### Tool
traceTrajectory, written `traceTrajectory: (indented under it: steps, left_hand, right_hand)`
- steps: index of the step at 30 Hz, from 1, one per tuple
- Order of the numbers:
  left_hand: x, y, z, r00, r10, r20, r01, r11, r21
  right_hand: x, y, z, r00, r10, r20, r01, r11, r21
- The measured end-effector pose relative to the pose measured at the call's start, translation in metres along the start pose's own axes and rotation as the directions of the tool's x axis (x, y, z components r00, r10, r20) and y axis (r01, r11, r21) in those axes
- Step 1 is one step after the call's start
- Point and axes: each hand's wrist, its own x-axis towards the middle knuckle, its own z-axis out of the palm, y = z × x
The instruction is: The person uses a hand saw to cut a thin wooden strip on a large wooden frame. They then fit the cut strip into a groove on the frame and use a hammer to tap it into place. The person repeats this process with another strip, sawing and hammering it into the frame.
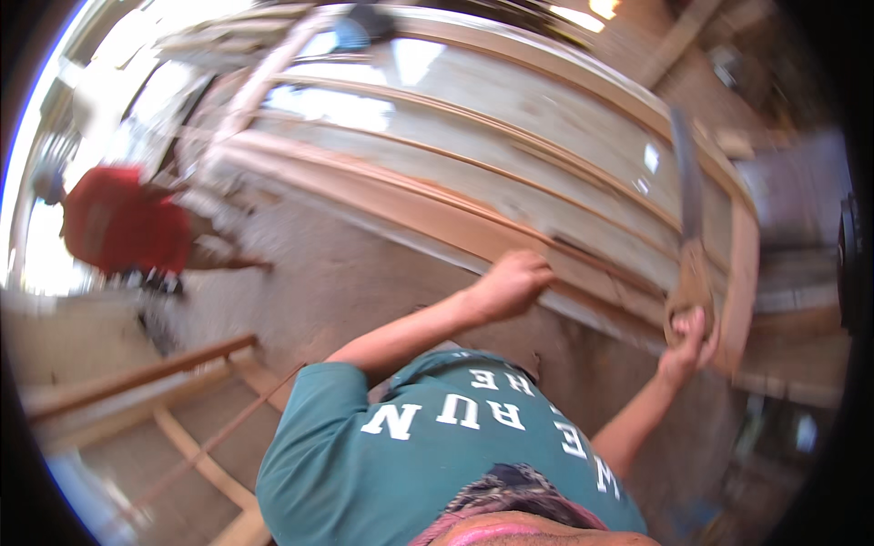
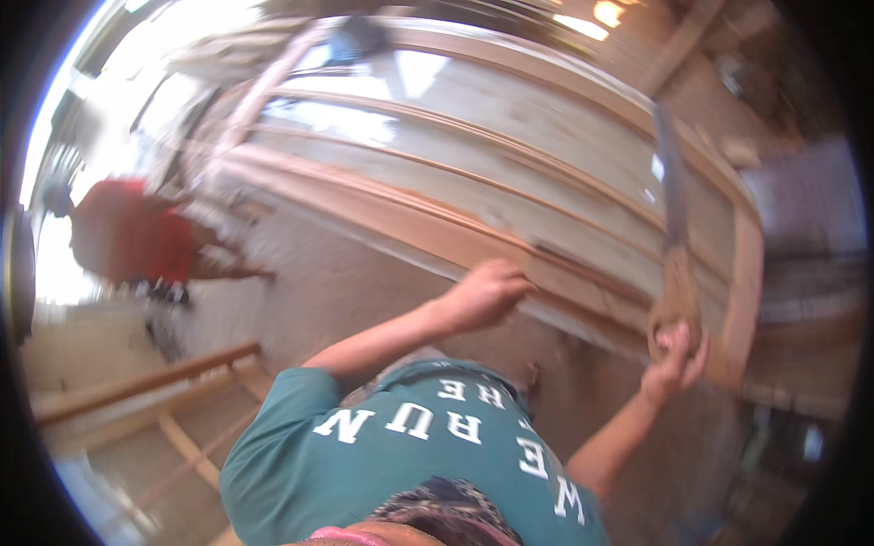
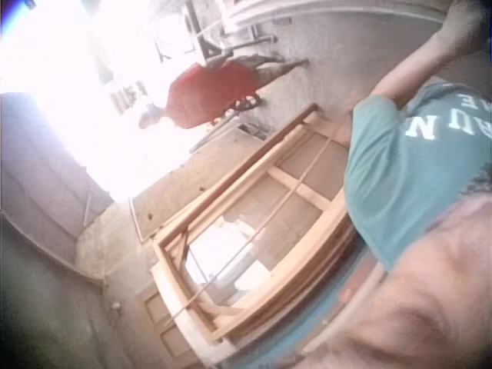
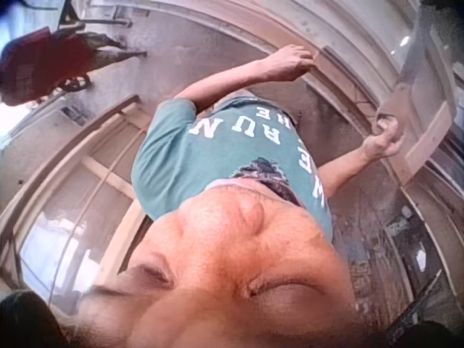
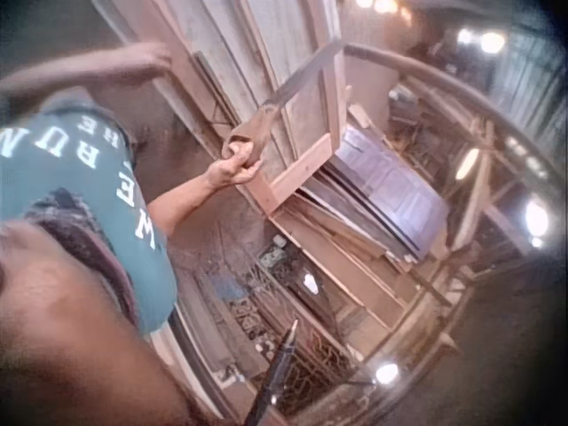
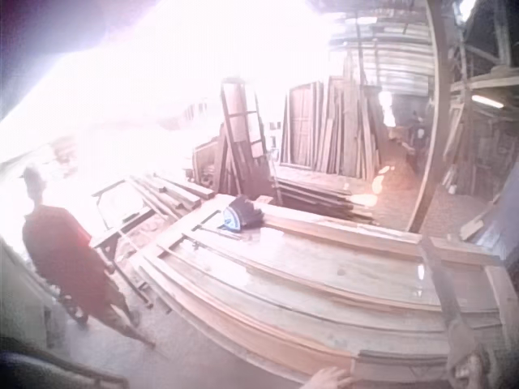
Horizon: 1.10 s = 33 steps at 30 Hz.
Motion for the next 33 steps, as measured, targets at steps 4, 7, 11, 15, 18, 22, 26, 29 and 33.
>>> traceTrajectory:
  steps: [4,7,11,15,18,22,26,29,33]
  left_hand:
    - [0.04,0.057,0.065,0.998,-0.011,-0.056,0.014,0.998,0.054]
    - [0.083,0.078,0.115,0.993,-0.076,-0.095,0.09,0.983,0.162]
    - [0.099,0.08,0.153,0.977,-0.162,-0.142,0.199,0.93,0.308]
    - [0.119,0.068,0.186,0.983,-0.14,-0.121,0.177,0.897,0.406]
    - [0.139,0.067,0.206,0.993,-0.103,-0.063,0.12,0.889,0.441]
    - [0.153,0.061,0.219,0.998,-0.069,-0.002,0.061,0.868,0.493]
    - [0.156,0.058,0.222,0.998,-0.057,0.028,0.035,0.858,0.512]
    - [0.155,0.056,0.227,0.997,-0.077,-0.008,0.069,0.844,0.532]
    - [0.149,0.056,0.223,0.994,-0.102,-0.023,0.098,0.83,0.549]
  right_hand:
    - [0.022,-0.043,-0.084,0.996,-0.083,0.031,0.084,0.996,-0.014]
    - [0.039,-0.054,-0.175,0.996,-0.083,0.009,0.084,0.991,-0.108]
    - [0.04,-0.06,-0.261,1.0,-0.028,-0.004,0.026,0.966,-0.258]
    - [0.047,-0.038,-0.301,0.998,0.061,0.012,-0.057,0.972,-0.228]
    - [0.054,-0.025,-0.313,0.995,0.104,0.009,-0.099,0.971,-0.219]
    - [0.056,-0.013,-0.315,0.989,0.147,0.026,-0.139,0.97,-0.199]
    - [0.05,-0.004,-0.317,0.975,0.211,0.062,-0.2,0.967,-0.155]
    - [0.058,-0.001,-0.309,0.961,0.257,0.097,-0.231,0.947,-0.222]
    - [0.061,0.0,-0.301,0.947,0.284,0.152,-0.249,0.945,-0.213]
